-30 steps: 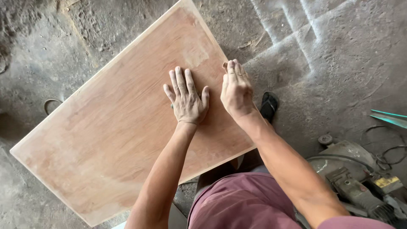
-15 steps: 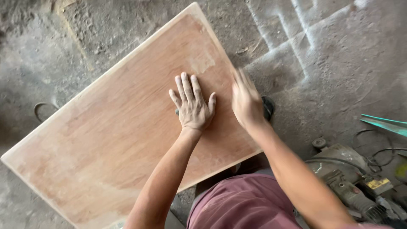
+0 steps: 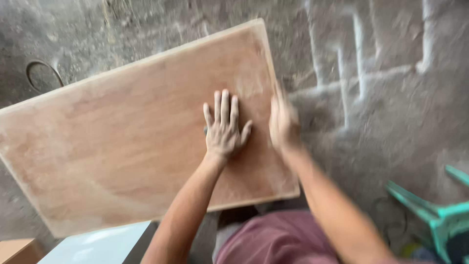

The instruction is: The person sands the surface and edges of a wooden desk and wooden pieces by hand using sandpaper and with a power sander.

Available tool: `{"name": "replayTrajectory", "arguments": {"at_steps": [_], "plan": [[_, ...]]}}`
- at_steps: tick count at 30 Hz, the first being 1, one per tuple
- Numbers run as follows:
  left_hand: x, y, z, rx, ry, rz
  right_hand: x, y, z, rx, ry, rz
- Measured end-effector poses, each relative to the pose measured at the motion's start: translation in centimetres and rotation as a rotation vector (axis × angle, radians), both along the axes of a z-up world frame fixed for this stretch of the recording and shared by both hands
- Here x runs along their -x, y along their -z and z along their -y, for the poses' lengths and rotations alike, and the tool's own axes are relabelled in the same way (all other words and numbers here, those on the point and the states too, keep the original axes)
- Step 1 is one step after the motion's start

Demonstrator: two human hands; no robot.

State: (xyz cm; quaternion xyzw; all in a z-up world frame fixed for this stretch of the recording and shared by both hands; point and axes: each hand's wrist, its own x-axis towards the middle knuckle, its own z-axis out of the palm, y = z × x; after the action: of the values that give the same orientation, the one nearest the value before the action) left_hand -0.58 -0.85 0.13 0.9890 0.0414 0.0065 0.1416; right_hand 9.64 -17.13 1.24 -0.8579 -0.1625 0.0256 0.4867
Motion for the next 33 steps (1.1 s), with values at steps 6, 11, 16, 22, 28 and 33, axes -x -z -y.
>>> {"name": "replayTrajectory", "arguments": {"at_steps": [6,11,16,22,28,33], "plan": [[-0.4,0.1,0.3,0.022,-0.021,0.002,1.6,0.7,1.8,0.111,-0.014,0.21],[0.0,0.8,0.6,-0.004,-0.052,-0.001,-11.1,2.3,-4.9,0.085,-0.093,-0.068],[-1.2,-0.5,0.8,0.039,-0.064,0.009,-2.4,0.2,0.8,0.072,-0.119,0.244],[-1.2,0.1,0.4,0.007,-0.054,-0.022,-15.2,3.6,-6.3,0.063,-0.115,0.13],[-1.2,-0.4,0.6,-0.004,-0.06,-0.006,-9.4,3.9,-2.5,0.133,-0.201,0.334],[-2.1,0.0,-0.1,-0.037,-0.06,-0.014,-16.3,5.4,-6.9,0.238,-0.16,0.428]]}}
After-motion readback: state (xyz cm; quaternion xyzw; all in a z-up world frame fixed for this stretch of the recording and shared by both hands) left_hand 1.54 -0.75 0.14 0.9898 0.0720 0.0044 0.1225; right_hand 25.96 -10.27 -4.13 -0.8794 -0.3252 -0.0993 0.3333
